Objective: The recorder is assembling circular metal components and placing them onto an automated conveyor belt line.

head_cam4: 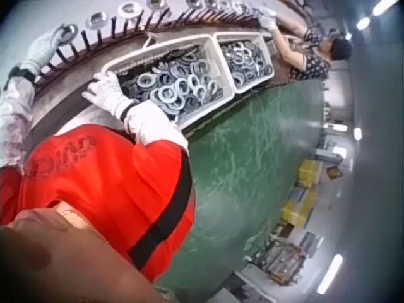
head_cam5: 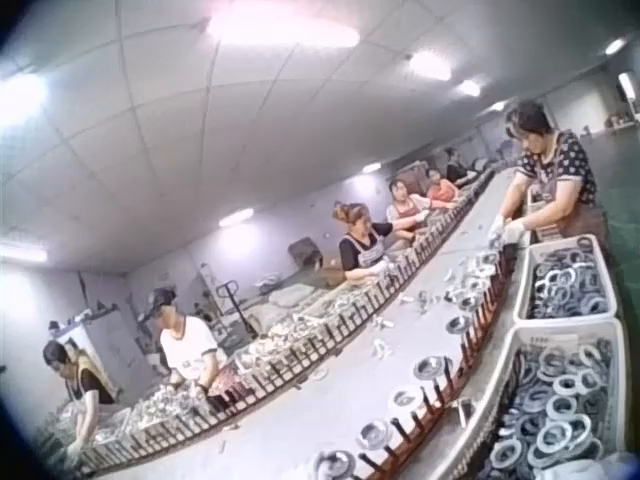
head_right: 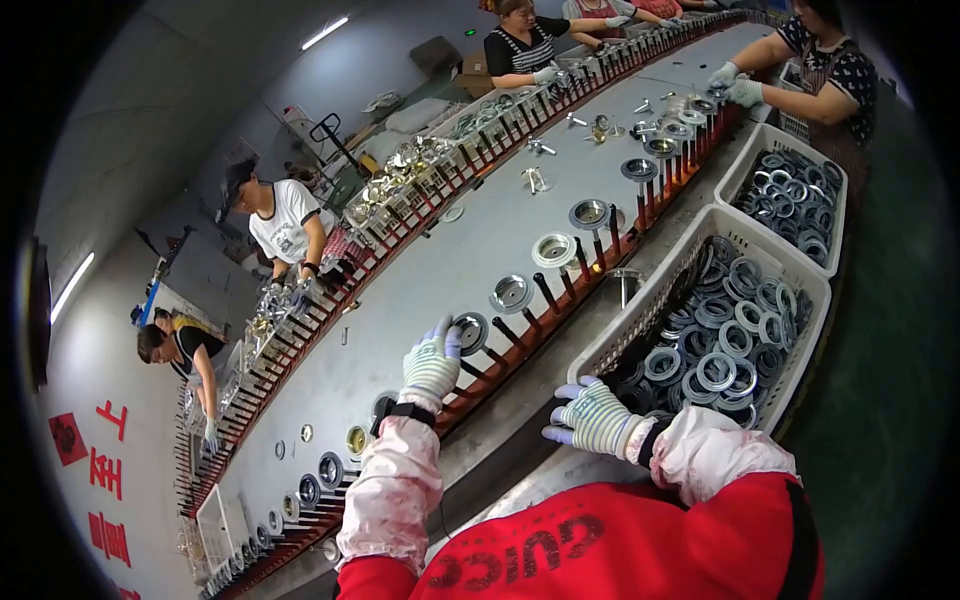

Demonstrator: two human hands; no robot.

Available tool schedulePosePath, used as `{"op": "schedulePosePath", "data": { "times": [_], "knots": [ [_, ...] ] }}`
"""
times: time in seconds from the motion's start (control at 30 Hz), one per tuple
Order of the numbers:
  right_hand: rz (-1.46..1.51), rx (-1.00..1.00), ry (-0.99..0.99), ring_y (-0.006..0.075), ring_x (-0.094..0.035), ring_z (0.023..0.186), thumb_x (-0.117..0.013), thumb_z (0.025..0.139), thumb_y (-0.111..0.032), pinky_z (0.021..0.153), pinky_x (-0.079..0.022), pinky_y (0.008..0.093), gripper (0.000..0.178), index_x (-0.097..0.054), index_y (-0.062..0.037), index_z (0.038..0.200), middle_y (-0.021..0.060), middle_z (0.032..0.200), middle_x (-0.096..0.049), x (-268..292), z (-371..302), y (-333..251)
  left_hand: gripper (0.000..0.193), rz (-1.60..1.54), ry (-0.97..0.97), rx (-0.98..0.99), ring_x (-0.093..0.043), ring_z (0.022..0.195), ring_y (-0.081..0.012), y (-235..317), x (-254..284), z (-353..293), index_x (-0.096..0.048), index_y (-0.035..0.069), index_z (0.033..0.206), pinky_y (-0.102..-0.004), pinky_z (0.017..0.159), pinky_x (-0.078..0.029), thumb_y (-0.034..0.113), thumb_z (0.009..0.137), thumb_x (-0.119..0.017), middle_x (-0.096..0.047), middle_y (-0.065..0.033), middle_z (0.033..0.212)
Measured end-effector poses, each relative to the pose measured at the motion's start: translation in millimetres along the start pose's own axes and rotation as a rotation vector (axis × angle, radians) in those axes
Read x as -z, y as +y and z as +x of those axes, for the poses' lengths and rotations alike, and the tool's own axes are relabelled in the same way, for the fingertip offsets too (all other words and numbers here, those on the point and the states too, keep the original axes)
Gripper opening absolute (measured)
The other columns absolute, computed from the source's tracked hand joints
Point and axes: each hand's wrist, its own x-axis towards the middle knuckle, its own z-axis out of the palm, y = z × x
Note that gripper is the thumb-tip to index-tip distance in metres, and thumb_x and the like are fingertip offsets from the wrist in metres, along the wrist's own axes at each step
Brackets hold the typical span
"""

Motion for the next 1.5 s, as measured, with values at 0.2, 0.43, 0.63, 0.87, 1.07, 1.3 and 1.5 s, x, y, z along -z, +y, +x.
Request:
{"op": "schedulePosePath", "data": {
  "times": [0.2,0.43,0.63,0.87,1.07,1.3,1.5],
  "knots": [
    [-0.013,0.068,0.081,0.0276,-0.061,0.117,-0.058,0.094,-0.042,0.101,-0.039,0.0515,0.033,-0.075,-0.0135,0.091,0.0057,0.096,-0.074,-15.7,9.0,-17.9,0.050,0.112,-0.119,0.146,-0.064,0.112,-0.0408,28.2,15.0,17.9,-0.067,0.008,0.120,-0.0484,0.098,-0.050,0.041,0.106,-0.033,-0.068,-0.0225,0.119],
    [-0.031,0.009,-0.006,0.0282,-0.060,0.114,-0.059,0.092,-0.039,0.099,-0.041,0.0511,0.028,-0.074,-0.0151,0.087,0.0021,0.090,-0.071,0.0,8.9,-7.2,0.048,0.127,-0.021,0.078,-0.065,0.106,-0.0404,9.3,8.7,-3.0,-0.070,0.006,0.111,-0.0478,0.094,-0.051,0.038,0.105,-0.035,-0.070,-0.0219,0.111],
    [0.001,-0.027,0.039,0.0282,-0.061,0.114,-0.059,0.094,-0.043,0.100,-0.040,0.0496,0.038,-0.072,-0.0108,0.078,0.0082,0.087,-0.073,-6.3,1.1,-14.1,0.039,0.222,0.086,0.049,-0.068,0.097,-0.0364,3.4,18.2,-20.1,-0.072,0.010,0.105,-0.0499,0.085,-0.053,0.037,0.099,-0.045,-0.073,-0.0156,0.100],
    [0.001,-0.015,-0.009,0.0292,-0.062,0.113,-0.059,0.094,-0.045,0.101,-0.039,0.0503,0.040,-0.072,-0.0104,0.078,0.0076,0.086,-0.072,-0.8,3.7,-14.8,0.045,0.070,-0.041,0.233,-0.067,0.107,-0.0379,39.0,10.5,7.5,-0.073,0.007,0.107,-0.0472,0.096,-0.052,0.036,0.102,-0.039,-0.071,-0.0206,0.113],
    [-0.023,-0.013,0.013,0.0291,-0.061,0.112,-0.060,0.094,-0.043,0.098,-0.041,0.0504,0.038,-0.072,-0.0106,0.079,0.0071,0.087,-0.072,-1.7,2.8,-16.3,0.040,0.284,0.083,-0.083,-0.066,0.106,-0.0351,-3.2,-3.3,-12.2,-0.070,0.008,0.105,-0.0470,0.091,-0.052,0.033,0.103,-0.039,-0.072,-0.0152,0.107],
    [-0.011,0.010,0.007,0.0291,-0.062,0.111,-0.060,0.094,-0.042,0.094,-0.042,0.0509,0.035,-0.071,-0.0120,0.078,0.0065,0.084,-0.071,4.6,-3.9,-19.5,0.037,0.319,-0.063,0.244,-0.069,0.102,-0.0332,8.8,35.3,-21.1,-0.071,0.010,0.106,-0.0512,0.087,-0.053,0.034,0.100,-0.044,-0.072,-0.0113,0.110],
    [-0.158,0.213,0.026,0.0300,-0.060,0.113,-0.057,0.093,-0.032,0.088,-0.045,0.0510,0.020,-0.072,-0.0198,0.094,0.0034,0.092,-0.069,10.3,-6.6,-16.1,0.053,0.148,-0.199,0.110,-0.067,0.108,-0.0388,13.1,-9.9,14.6,-0.072,0.009,0.112,-0.0504,0.095,-0.052,0.042,0.104,-0.030,-0.071,-0.0191,0.114]
  ]
}}
